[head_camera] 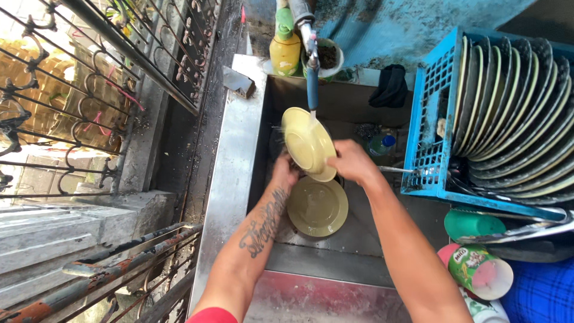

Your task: The person washes several plates and a colander by rinsing them under a faucet and placing them in a drying rack.

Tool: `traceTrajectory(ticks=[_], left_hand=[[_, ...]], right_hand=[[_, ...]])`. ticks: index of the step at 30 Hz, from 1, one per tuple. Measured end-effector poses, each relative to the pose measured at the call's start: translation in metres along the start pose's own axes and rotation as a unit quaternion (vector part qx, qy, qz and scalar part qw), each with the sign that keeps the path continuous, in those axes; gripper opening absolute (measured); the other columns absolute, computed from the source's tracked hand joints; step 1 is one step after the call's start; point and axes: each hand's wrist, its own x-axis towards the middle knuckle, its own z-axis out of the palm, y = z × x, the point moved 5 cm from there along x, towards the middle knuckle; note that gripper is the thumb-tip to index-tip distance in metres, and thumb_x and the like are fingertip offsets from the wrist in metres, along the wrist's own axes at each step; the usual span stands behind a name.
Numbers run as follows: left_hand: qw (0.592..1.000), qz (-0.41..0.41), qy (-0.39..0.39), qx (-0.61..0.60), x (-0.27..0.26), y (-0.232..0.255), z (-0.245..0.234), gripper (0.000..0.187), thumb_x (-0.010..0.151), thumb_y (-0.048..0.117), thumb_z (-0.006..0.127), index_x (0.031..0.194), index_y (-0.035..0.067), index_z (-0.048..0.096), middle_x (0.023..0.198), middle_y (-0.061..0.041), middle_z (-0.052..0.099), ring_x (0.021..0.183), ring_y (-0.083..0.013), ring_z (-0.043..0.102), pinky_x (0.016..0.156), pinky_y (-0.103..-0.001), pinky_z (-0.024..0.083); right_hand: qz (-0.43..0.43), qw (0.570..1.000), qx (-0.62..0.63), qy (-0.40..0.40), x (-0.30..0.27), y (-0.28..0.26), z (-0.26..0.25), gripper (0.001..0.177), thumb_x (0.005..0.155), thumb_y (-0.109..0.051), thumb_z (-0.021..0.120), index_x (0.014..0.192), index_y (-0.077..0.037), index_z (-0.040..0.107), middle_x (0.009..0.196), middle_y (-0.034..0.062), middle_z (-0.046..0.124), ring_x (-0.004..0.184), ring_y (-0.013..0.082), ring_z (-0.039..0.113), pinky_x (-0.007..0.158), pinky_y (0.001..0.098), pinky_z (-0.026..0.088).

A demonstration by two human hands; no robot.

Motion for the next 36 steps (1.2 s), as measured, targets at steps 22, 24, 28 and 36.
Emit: traceTrajectory(ticks=[22,24,28,36], left_hand=[[0.987,0.035,-0.112,0.109,0.022,-0.018,0.024,0.024,0.095,0.021,0.061,0.119,0.015,0.062,0.105,-0.009,0.072,0.096,-0.0287,0.071,0.082,-0.04,0.058],[0.99,0.046,-0.083,0.108,-0.011,-0.005,0.046,0.029,0.096,0.015,0.057,0.124,0.009,0.058,0.113,-0.015,0.067,0.104,-0.0349,0.066,0.088,-0.045,0.055],[0.997,0.035,-0.022,0.069,0.026,0.002,0.008,0.03,0.091,0.007,0.062,0.121,0.0,0.062,0.114,-0.023,0.064,0.108,-0.0409,0.062,0.092,-0.054,0.052],[0.996,-0.009,0.021,-0.083,0.098,0.005,-0.087,0.029,0.092,0.006,0.057,0.117,-0.009,0.062,0.118,-0.028,0.061,0.113,-0.0432,0.058,0.097,-0.056,0.05]], right_hand=[[0.04,0.907,0.316,0.274,-0.137,-0.015,-0.056,0.008,0.086,-0.01,0.067,0.081,-0.005,0.068,0.053,0.0142,0.063,0.045,0.0174,0.065,0.044,0.0258,0.054],[0.039,0.909,0.312,0.274,-0.116,-0.001,-0.038,0.011,0.086,-0.012,0.067,0.083,-0.002,0.067,0.053,0.0157,0.062,0.044,0.0192,0.064,0.042,0.0281,0.052],[0.025,0.92,0.308,0.242,-0.063,-0.012,-0.012,0.014,0.083,-0.013,0.067,0.082,0.001,0.065,0.05,0.0149,0.06,0.04,0.0212,0.062,0.035,0.029,0.049],[0.042,0.922,0.345,0.169,0.005,-0.024,0.028,0.018,0.08,-0.006,0.06,0.089,0.008,0.066,0.051,0.0191,0.06,0.036,0.0233,0.061,0.029,0.0281,0.051]])
